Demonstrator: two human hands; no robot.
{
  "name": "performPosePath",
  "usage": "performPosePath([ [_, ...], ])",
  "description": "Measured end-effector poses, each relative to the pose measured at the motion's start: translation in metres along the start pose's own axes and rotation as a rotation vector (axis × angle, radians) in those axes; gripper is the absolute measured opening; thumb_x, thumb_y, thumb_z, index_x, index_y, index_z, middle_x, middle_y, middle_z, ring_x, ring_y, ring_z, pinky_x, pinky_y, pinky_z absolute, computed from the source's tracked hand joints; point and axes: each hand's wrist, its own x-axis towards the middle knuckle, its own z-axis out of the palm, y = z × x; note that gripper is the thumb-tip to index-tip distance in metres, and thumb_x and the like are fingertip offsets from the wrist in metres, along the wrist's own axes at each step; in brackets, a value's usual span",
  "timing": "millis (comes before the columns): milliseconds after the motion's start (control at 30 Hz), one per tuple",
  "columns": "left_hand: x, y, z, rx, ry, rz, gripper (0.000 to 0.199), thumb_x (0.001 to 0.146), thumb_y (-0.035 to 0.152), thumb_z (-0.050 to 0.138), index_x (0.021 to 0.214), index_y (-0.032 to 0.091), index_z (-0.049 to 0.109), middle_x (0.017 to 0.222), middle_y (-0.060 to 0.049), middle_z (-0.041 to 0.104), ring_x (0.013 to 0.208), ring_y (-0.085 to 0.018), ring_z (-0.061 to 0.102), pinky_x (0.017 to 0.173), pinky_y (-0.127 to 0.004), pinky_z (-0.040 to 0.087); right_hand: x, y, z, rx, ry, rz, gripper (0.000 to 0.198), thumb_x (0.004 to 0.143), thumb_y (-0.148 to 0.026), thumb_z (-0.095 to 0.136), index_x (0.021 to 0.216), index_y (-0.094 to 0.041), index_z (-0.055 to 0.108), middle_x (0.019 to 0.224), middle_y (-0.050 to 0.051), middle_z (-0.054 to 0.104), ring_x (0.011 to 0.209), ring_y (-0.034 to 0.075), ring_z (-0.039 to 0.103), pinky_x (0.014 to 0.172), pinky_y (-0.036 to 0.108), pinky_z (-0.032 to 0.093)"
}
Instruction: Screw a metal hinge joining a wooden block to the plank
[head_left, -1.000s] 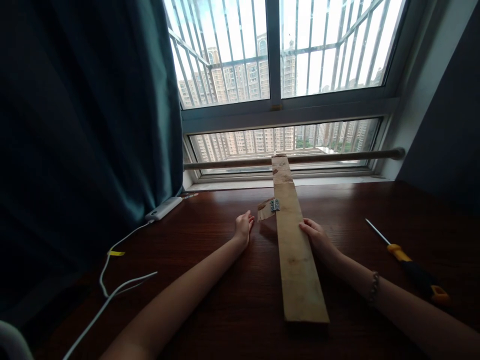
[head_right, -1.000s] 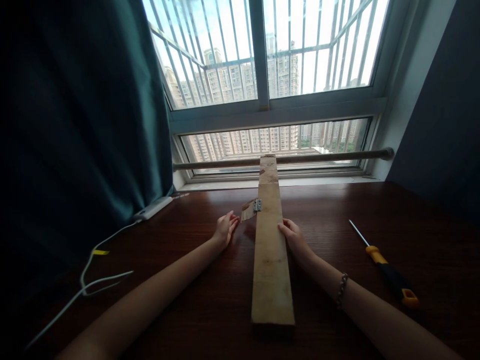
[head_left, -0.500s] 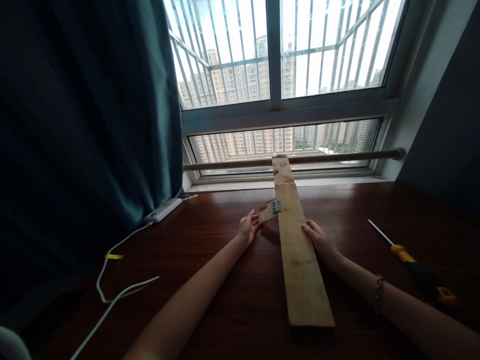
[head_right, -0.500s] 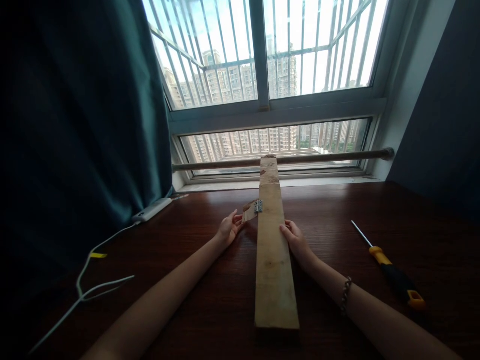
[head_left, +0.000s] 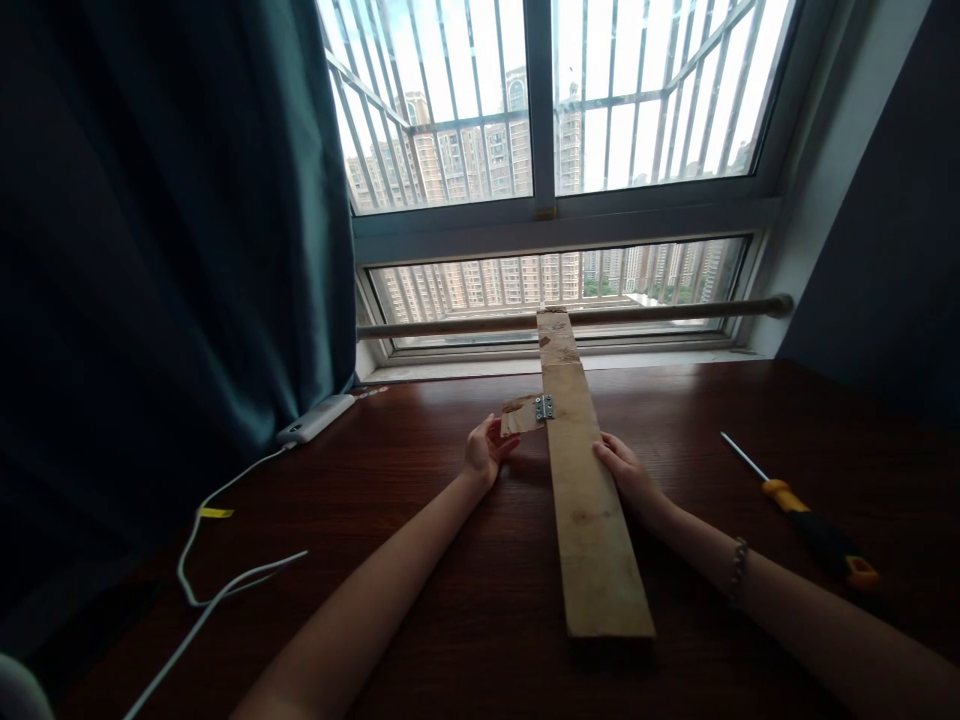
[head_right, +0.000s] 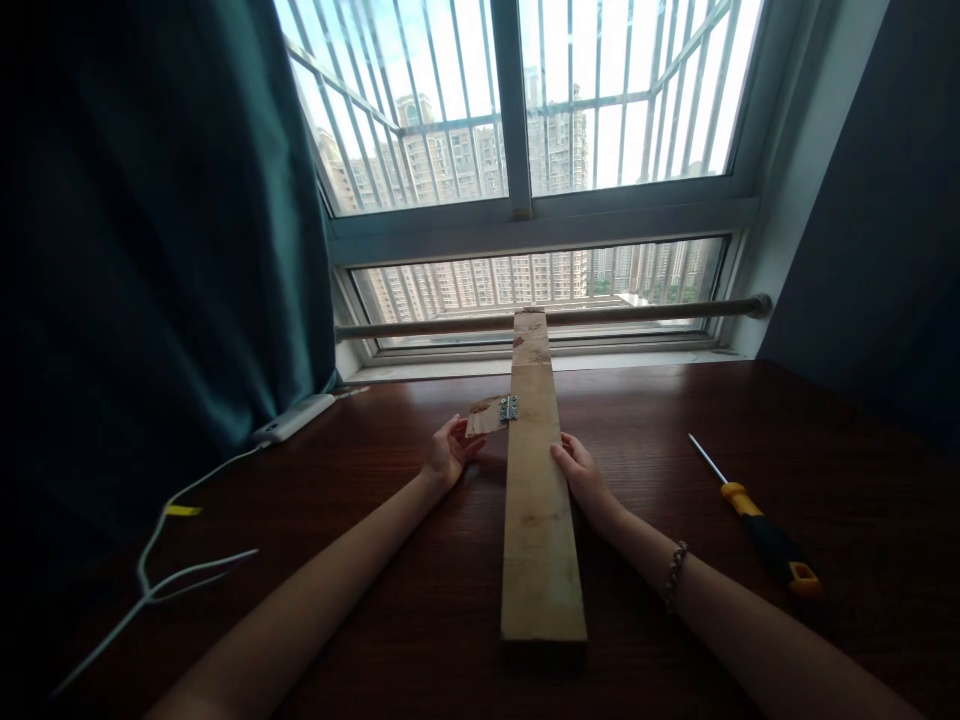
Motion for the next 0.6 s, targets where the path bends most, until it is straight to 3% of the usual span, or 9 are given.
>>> performPosePath([
  [400,-0.009,0.01,0.007,-0.053,-0.042,0.197,0.023,0.074,0.033,0.049,0.08,0.014,0.059,0.079,-0.004,0.064,0.064,-0.014,0.062,0.061,-0.028,0.049,0.004,0.007,-0.003,-0.003,-0.007,-0.015,0.036,0.073,-0.043,0.056,0.099,-0.019,0.053,0.096,0.006,0.062,0.087,0.022,0.058,0.075,0.032,0.046],
  [600,-0.019,0.009,0.013,0.011,-0.055,0.285,0.034,0.074,0.043,0.049,0.091,0.014,0.058,0.079,-0.004,0.063,0.061,-0.012,0.06,0.054,-0.022,0.046,0.004,0.008,-0.004,-0.042,0.041,-0.086,0.061,0.072,-0.042,0.056,0.126,-0.025,0.032,0.096,0.003,0.057,0.085,0.02,0.057,0.074,0.033,0.046],
])
